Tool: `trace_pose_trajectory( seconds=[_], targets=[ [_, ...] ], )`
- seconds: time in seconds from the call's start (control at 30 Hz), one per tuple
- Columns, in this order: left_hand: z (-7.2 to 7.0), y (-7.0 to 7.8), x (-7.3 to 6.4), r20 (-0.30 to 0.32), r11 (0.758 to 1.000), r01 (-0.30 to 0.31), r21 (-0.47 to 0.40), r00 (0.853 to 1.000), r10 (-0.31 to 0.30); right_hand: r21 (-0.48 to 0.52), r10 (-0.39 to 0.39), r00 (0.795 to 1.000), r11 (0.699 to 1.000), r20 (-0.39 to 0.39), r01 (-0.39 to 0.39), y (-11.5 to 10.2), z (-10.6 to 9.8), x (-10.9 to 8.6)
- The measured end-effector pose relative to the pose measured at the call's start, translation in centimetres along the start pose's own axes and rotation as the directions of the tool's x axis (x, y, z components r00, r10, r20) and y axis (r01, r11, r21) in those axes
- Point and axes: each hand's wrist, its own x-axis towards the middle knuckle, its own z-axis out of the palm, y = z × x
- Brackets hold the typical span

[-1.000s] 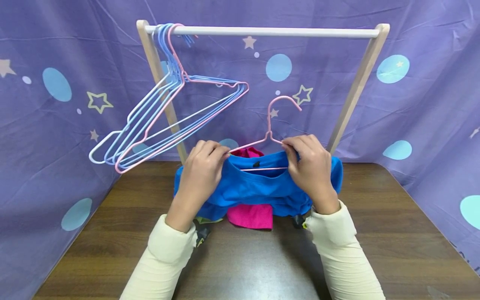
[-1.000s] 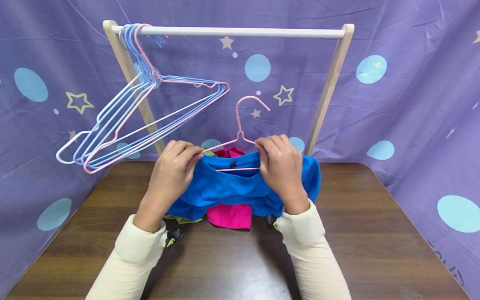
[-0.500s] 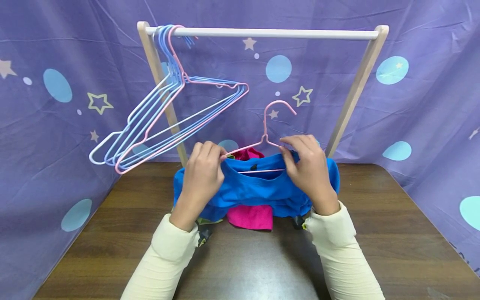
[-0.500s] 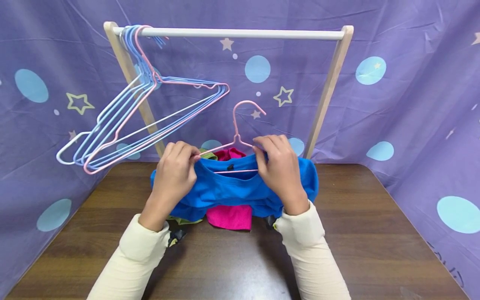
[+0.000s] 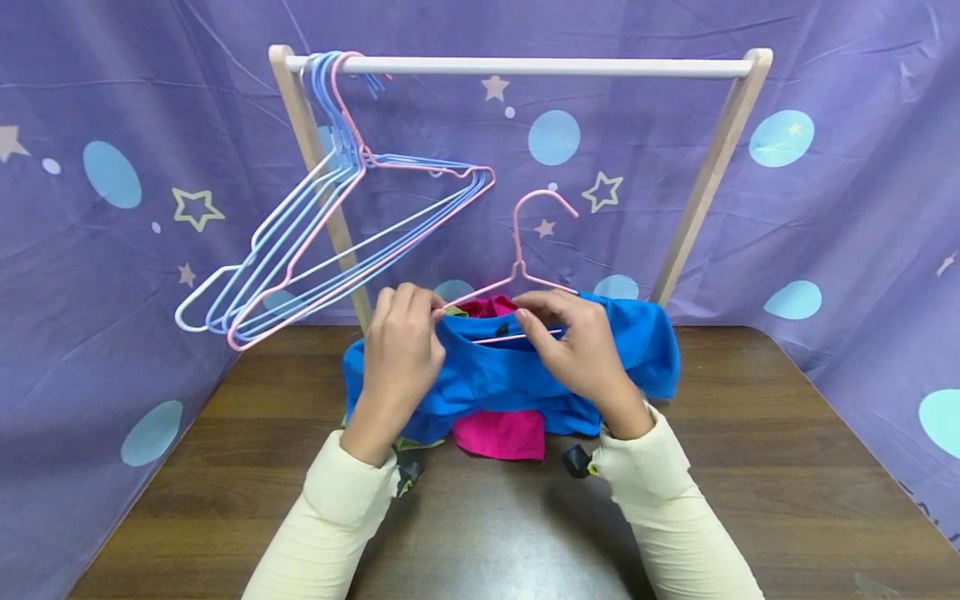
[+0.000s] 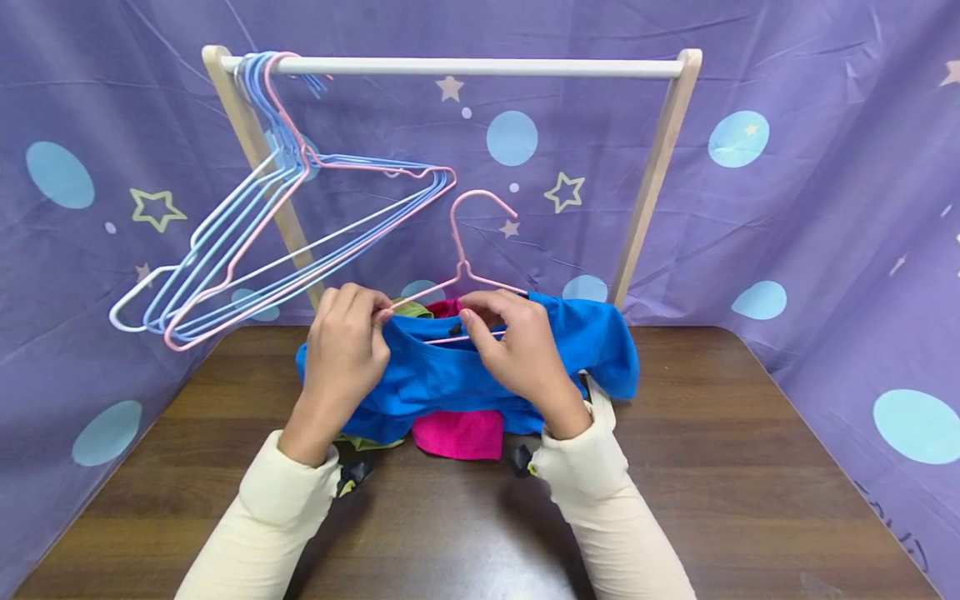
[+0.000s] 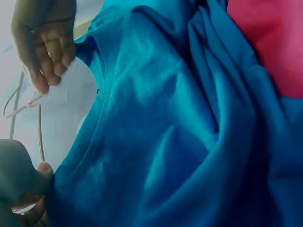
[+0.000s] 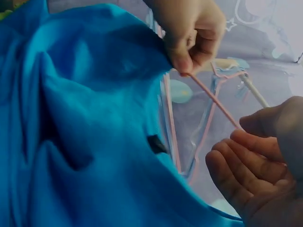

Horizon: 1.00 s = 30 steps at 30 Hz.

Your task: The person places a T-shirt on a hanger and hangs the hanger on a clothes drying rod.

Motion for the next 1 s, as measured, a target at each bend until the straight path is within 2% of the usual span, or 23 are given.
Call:
trace_pose_trajectory(
  seconds=[0.1,0.33,0.43,0.5,0.57,0.6,0.67,0.73,0.83,0.87,0.93,1.0],
  targets=[
    [0.0,0.2,-0.1,-0.004,1.000,0.018,0.000,1.000,-0.018,0.013,0.037,0.999,0.999,-0.002,-0.037,0.4,0.9,0.0],
    [0.1,0.8,-0.2,-0.005,0.999,0.044,0.020,0.999,-0.044,0.043,0.057,0.998,0.998,-0.037,-0.055,1.5,3.2,-0.2],
    [0.1,0.9,-0.3,0.010,0.998,0.063,0.018,0.998,-0.063,0.141,0.125,0.989,0.984,-0.084,-0.112,1.6,3.9,-0.3],
    [0.1,1.0,-0.3,0.019,0.997,0.073,0.019,0.997,-0.074,0.257,0.211,0.970,0.950,-0.117,-0.175,1.5,4.1,-0.3],
    [0.2,1.0,-0.3,0.026,0.996,0.083,0.021,0.996,-0.083,0.418,0.311,0.942,0.878,-0.125,-0.234,1.4,4.3,-0.3],
    [0.2,1.0,-0.3,0.026,0.996,0.087,0.022,0.996,-0.088,0.502,0.356,0.927,0.827,-0.116,-0.254,1.3,4.4,-0.2],
    [0.2,0.9,-0.3,0.028,0.995,0.093,0.028,0.995,-0.094,0.665,0.426,0.902,0.695,-0.074,-0.273,1.2,4.5,-0.1],
    [0.2,0.9,-0.3,0.030,0.994,0.101,0.031,0.994,-0.102,0.792,0.470,0.883,0.543,-0.012,-0.278,0.9,4.5,-0.1],
    [0.2,0.8,-0.3,0.042,0.993,0.110,0.037,0.993,-0.112,0.901,0.512,0.856,0.331,0.079,-0.281,0.7,4.3,0.0],
    [0.2,0.8,-0.3,0.049,0.993,0.114,0.039,0.992,-0.116,0.920,0.527,0.844,0.273,0.102,-0.282,0.6,4.3,0.1],
    [0.2,0.9,-0.4,0.062,0.992,0.123,0.041,0.990,-0.126,0.943,0.558,0.819,0.180,0.138,-0.281,0.5,4.3,0.1],
    [0.2,0.9,-0.4,0.076,0.990,0.135,0.042,0.987,-0.138,0.956,0.581,0.798,0.111,0.159,-0.272,0.4,4.4,0.2]
  ],
)
